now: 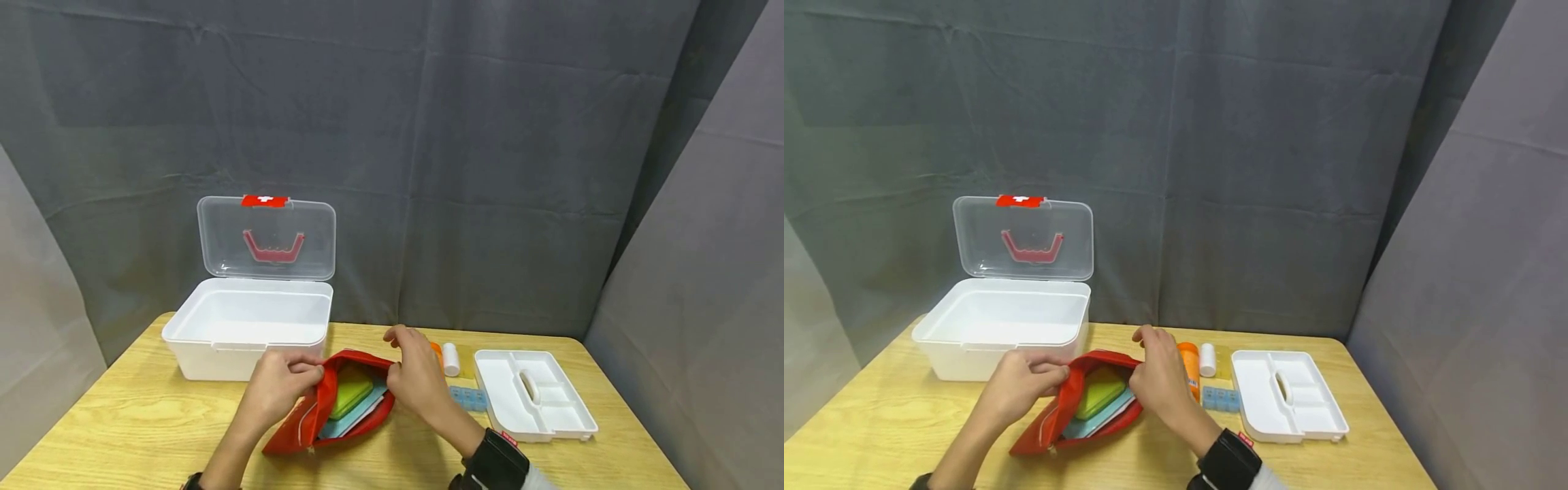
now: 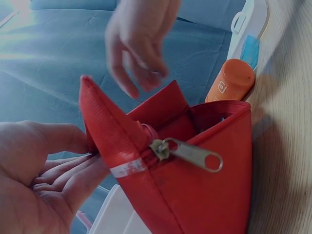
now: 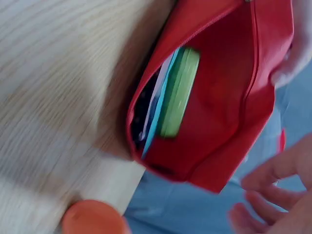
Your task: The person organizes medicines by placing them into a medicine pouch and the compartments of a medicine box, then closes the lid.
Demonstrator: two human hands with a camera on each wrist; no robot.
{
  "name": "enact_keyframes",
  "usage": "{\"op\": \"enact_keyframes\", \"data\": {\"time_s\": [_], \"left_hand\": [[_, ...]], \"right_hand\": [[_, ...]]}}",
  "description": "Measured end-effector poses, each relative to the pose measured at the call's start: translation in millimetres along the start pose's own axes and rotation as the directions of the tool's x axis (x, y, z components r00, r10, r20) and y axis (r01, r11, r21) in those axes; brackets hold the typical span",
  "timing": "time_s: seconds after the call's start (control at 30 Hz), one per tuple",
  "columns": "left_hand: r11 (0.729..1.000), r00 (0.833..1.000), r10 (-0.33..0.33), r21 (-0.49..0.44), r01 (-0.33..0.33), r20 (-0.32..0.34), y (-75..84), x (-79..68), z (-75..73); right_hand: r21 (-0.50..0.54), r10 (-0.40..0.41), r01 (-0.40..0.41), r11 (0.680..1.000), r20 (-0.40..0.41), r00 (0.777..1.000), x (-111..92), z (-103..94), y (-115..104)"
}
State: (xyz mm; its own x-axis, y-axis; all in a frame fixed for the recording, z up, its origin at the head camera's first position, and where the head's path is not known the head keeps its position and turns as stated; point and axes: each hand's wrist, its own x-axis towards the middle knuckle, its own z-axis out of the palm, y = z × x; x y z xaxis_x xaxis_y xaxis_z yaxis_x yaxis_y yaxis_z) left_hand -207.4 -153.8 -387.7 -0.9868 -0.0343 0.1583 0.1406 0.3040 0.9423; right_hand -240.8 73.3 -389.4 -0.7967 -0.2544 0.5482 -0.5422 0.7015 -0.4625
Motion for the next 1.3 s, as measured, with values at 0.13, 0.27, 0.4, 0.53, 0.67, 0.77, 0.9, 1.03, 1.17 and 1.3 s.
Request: {"op": "enact_keyframes", "data": {"time_s": [0.13,0.27,0.4,0.53,0.67,0.77,0.9,1.03,1.17,1.3], "left_hand": [[1.000,1.000,-0.002,-0.002,0.002,0.004,0.8,0.2,0.3],[1.000,1.000,-0.006,0.006,0.006,0.017,1.8,0.5,0.6],[1.000,1.000,-0.009,0.016,0.009,0.025,1.7,0.7,-0.2],[1.000,1.000,-0.009,0.029,0.008,0.020,1.8,0.8,-3.1],[0.996,1.000,0.000,0.087,-0.001,0.004,3.8,0.0,-6.5],[0.986,1.000,0.022,0.165,-0.019,-0.016,5.8,-1.1,-8.4],[0.966,0.998,0.057,0.253,-0.049,-0.025,8.5,-2.9,-10.6],[0.946,0.997,0.077,0.317,-0.070,-0.011,12.4,-5.7,-14.6],[0.924,0.994,0.096,0.368,-0.106,0.044,16.4,-9.1,-21.4],[0.917,0.983,0.085,0.373,-0.140,0.160,16.8,-10.9,-31.5]], "right_hand": [[0.022,0.113,-0.118,0.993,0.166,0.980,-2.0,2.7,16.7],[0.107,0.182,-0.215,0.971,0.255,0.950,-6.2,9.7,30.2],[0.175,0.222,-0.265,0.948,0.230,0.947,-7.7,14.2,37.8],[0.190,0.230,-0.269,0.944,0.201,0.952,-7.3,13.3,38.9],[0.184,0.226,-0.263,0.947,0.200,0.953,-7.9,9.3,36.9],[0.171,0.213,-0.247,0.954,0.197,0.957,-9.4,4.0,33.7],[0.167,0.197,-0.231,0.959,0.201,0.960,-12.5,-4.9,28.0],[0.185,0.207,-0.251,0.950,0.227,0.952,-16.2,-12.4,24.5],[0.258,0.242,-0.318,0.912,0.286,0.927,-20.3,-17.5,23.1],[0.303,0.273,-0.382,0.873,0.345,0.898,-24.2,-22.0,21.5]]}}
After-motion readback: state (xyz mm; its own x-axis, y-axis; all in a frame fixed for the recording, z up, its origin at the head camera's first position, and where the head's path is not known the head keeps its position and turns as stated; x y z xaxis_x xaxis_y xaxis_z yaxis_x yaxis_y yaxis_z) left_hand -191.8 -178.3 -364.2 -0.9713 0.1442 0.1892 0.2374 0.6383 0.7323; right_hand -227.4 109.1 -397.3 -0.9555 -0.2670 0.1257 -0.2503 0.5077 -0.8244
